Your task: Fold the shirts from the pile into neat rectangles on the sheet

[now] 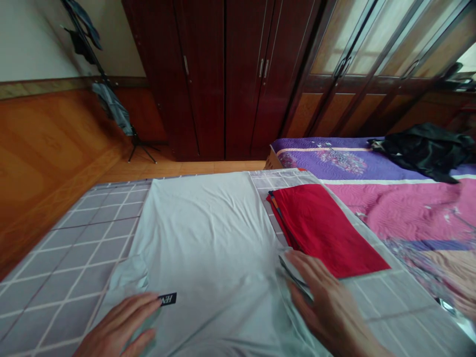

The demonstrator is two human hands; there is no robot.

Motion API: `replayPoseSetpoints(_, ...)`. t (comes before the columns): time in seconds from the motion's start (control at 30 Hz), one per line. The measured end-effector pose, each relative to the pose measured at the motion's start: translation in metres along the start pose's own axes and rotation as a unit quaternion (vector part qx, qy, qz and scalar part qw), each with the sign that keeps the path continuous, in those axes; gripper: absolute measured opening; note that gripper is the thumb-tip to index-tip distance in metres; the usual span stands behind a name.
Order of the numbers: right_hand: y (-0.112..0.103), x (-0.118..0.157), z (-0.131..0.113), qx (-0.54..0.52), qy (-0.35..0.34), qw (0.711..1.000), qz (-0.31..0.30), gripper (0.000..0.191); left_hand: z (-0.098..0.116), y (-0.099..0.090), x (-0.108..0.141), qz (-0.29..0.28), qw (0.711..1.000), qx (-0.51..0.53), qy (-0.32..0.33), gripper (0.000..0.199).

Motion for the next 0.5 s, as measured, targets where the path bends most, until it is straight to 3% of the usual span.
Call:
replayPoseSetpoints(0.1, 0.034, -0.050, -0.030, -0.019, -0.131, 0.988, -0.078, 0.056, 0.001, 0.005, -0.020, 0.029, 0.995, -0.074, 0.054, 0.054)
replayPoseSetpoints(0.2, 0.060, -0.077, -0.022, 0.078, -0.053, 0.984, -0.149, 0.048, -0.009, 0.009, -0.007, 0.041, 0.994, -0.100, 0.012, 0.053)
replayPoseSetpoints(0.27, 0.068, -0.084, -0.009, 0.142, 0.007, 0.978, -0.155, 0.040, -0.018, 0.006, 0.013, 0.053, 0.992, -0.103, -0.051, 0.049)
replayPoseSetpoints(0.33, 0.069, -0.086, -0.008, 0.172, 0.002, 0.975, -0.139, 0.040, -0.024, -0.001, 0.030, 0.067, 0.986, -0.097, -0.122, 0.047)
replayPoseSetpoints(0.4, 0.067, -0.084, -0.026, 0.158, -0.060, 0.978, -0.122, 0.045, -0.023, -0.008, 0.038, 0.075, 0.977, -0.081, -0.183, 0.050)
replayPoseSetpoints(0.5, 0.060, -0.078, -0.085, 0.066, -0.220, 0.961, -0.154, 0.051, -0.014, -0.014, 0.027, 0.071, 0.972, -0.042, -0.219, 0.055)
Point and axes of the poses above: each hand's wrist, its own x-axis away from the middle knuckle, its own y-axis out of the palm, z = x × y, the point moved 1 cm from there along -x, towards the middle knuckle, and after that the axes turned 5 degrees about y, right-handed, at the moved point
